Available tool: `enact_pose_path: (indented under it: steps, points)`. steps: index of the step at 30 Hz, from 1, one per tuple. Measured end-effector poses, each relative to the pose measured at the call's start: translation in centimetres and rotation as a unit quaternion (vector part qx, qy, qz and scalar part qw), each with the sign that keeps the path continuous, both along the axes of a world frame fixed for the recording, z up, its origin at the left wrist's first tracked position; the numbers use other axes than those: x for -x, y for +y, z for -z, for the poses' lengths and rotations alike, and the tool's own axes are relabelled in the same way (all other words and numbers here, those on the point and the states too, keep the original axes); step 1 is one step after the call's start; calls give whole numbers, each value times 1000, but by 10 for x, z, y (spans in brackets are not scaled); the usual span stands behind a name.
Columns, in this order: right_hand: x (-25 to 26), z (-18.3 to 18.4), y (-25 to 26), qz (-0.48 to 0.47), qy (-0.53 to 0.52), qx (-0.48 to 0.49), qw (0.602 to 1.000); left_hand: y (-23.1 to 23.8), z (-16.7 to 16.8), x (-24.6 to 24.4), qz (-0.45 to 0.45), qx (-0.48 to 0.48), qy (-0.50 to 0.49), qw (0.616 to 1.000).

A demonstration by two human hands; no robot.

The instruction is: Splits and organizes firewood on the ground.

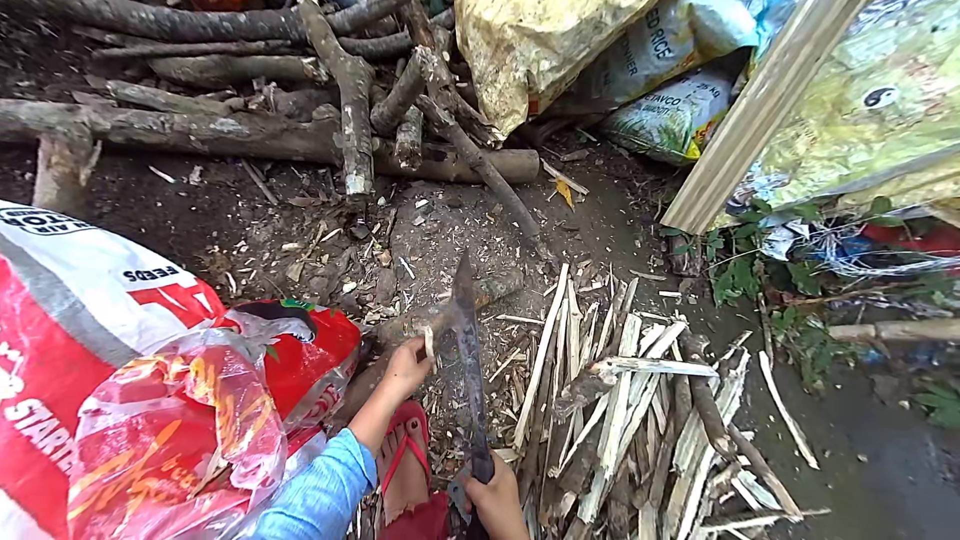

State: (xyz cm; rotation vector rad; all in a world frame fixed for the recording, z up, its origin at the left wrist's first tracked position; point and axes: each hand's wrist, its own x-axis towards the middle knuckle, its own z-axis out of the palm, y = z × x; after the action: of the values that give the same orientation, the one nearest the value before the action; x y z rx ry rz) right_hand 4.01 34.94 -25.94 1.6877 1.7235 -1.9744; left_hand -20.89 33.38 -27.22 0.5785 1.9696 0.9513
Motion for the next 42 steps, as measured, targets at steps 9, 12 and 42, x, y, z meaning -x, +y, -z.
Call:
enact_pose_path:
  steps: [9, 12, 42]
  points:
    - [-43, -28, -16, -27, -138, -65, 988, 36, 47, -50, 121, -50, 86, 988]
    - [-49, -26, -23, -52, -155, -88, 983, 43, 51, -57, 165, -4, 99, 981]
    - [-54, -20, -21, -105, -260, -82, 956, 55, 50, -58, 226, 46, 116, 966]
